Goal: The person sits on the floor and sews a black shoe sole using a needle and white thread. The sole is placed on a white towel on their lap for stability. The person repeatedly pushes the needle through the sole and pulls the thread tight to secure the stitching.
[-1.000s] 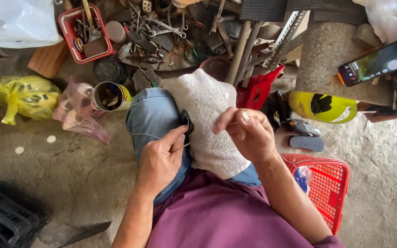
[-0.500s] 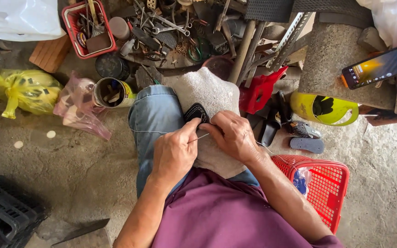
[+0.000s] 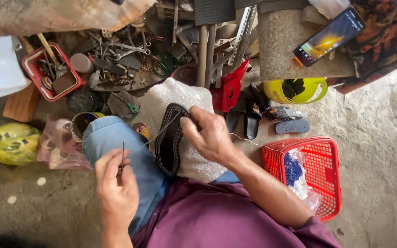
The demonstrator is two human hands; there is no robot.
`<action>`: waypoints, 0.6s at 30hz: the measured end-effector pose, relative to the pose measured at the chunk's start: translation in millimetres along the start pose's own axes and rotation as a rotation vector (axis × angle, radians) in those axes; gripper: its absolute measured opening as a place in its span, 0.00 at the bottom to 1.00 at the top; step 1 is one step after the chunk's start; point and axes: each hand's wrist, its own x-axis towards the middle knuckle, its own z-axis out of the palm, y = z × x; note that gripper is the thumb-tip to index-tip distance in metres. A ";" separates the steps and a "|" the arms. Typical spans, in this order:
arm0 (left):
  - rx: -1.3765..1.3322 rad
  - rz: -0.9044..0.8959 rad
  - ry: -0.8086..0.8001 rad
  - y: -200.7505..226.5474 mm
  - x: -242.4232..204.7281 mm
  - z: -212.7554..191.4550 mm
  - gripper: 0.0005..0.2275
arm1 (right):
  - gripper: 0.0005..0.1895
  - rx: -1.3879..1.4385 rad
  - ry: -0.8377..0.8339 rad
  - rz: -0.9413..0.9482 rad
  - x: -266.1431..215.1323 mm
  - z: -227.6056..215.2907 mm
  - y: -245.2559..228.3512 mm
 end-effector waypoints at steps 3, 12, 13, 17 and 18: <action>-0.011 -0.038 -0.134 5.4 4.2 -17.8 0.16 | 0.19 -0.059 -0.191 0.199 17.7 -19.3 3.1; 0.154 -0.016 -0.293 8.9 21.6 -9.4 0.19 | 0.20 -0.055 -0.169 0.335 7.4 4.0 24.9; 0.155 -0.015 -0.300 13.2 23.9 -8.3 0.19 | 0.20 -0.053 -0.167 0.341 6.9 3.4 25.5; 0.029 0.032 -0.326 29.6 34.3 -1.8 0.16 | 0.16 0.114 -0.102 0.246 7.0 2.4 25.8; 0.038 0.118 -0.306 33.4 37.8 0.5 0.15 | 0.17 0.124 -0.096 0.218 7.1 2.5 25.7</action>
